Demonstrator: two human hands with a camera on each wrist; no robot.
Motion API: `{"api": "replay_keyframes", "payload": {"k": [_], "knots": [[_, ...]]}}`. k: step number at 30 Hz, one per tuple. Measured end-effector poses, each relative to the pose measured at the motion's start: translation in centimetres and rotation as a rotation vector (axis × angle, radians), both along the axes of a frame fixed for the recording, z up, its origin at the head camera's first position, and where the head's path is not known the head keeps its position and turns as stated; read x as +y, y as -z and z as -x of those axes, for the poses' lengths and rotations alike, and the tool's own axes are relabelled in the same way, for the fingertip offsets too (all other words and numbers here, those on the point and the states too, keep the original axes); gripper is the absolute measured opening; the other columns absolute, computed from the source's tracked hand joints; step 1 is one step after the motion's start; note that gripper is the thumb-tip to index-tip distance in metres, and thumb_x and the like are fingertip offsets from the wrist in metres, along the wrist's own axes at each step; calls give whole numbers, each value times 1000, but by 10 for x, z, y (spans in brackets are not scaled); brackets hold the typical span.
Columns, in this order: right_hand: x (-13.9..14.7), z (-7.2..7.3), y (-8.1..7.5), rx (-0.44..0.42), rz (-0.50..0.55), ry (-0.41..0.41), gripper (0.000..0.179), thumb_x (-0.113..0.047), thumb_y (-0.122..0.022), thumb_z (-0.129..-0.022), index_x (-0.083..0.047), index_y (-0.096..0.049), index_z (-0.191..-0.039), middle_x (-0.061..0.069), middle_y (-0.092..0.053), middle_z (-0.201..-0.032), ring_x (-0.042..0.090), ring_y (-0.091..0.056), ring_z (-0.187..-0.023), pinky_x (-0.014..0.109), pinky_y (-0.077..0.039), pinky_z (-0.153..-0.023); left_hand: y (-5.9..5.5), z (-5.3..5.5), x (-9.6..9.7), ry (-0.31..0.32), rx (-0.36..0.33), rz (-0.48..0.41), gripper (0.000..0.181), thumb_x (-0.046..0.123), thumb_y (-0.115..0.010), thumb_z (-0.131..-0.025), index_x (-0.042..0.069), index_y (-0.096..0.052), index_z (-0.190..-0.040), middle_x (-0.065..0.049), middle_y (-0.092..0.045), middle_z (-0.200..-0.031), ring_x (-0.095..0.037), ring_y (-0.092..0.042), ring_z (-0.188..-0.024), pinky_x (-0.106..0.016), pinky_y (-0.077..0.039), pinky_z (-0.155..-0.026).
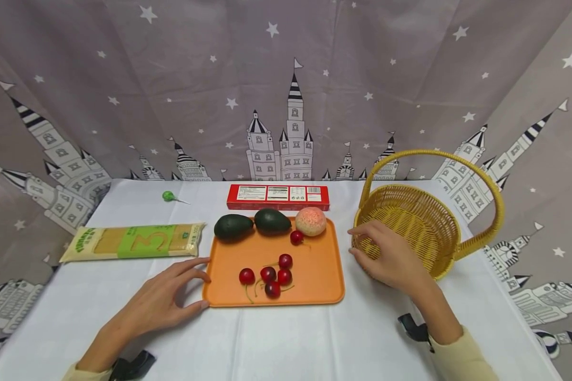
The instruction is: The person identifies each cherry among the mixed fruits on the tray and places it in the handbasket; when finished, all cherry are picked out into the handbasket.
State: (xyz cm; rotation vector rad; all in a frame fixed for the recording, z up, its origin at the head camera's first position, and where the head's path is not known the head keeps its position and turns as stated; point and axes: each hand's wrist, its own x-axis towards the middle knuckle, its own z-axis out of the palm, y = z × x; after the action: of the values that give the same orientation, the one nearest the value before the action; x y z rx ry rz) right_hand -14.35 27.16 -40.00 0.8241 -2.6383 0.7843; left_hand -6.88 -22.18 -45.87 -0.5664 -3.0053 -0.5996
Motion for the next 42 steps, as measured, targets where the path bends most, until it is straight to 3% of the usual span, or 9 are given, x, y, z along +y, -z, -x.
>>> {"api": "replay_keyframes", "payload": {"k": [2, 6, 18, 24, 32, 42], "knots": [[-7, -1, 2, -11, -8, -26, 38, -9, -88, -89, -15, -73, -124, -1, -73, -116, 18, -70, -100, 38, -64, -84, 0, 0, 0, 0, -1, 0, 39, 53, -87, -86, 35, -70, -116, -1, -57, -159, -35, -56, -143, -63, -50, -113], [-19, -2, 5, -29, -24, -59, 40, -10, -88, -88, -16, -73, -125, -2, -72, -117, 22, -73, -102, 46, -65, -85, -1, 0, 0, -3, 0, 1, 39, 53, -87, -85, 35, -70, -116, -1, -57, -159, -34, -56, -144, -63, -49, -114], [-60, -1, 17, -135, -75, -149, 36, -16, -88, -91, -13, -73, -124, 4, -72, -113, 22, -67, -91, 33, -58, -74, 0, -1, -1, -1, 3, 2, 39, 53, -88, -85, 36, -70, -116, 0, -57, -159, -34, -56, -143, -64, -50, -113], [-75, 0, 20, -199, -109, -185, 37, -19, -85, -94, -17, -73, -128, 3, -72, -122, 21, -72, -100, 37, -64, -84, 0, 1, 0, -4, -13, 4, 39, 51, -88, -85, 35, -71, -116, -1, -56, -159, -34, -55, -144, -65, -49, -113], [-97, 5, 26, -181, -150, -259, 31, -20, -81, -97, -17, -74, -126, -2, -71, -123, 15, -69, -105, 37, -64, -89, 0, 0, 0, -9, -13, 7, 39, 51, -88, -85, 35, -71, -116, -1, -56, -159, -34, -55, -144, -64, -49, -113], [-118, 11, 33, -229, -180, -250, 26, -20, -79, -98, -23, -76, -124, -4, -68, -124, 11, -65, -105, 38, -62, -95, 0, 0, 0, -9, -9, 5, 39, 52, -87, -85, 35, -71, -116, 0, -56, -160, -34, -55, -145, -64, -49, -114]]}}
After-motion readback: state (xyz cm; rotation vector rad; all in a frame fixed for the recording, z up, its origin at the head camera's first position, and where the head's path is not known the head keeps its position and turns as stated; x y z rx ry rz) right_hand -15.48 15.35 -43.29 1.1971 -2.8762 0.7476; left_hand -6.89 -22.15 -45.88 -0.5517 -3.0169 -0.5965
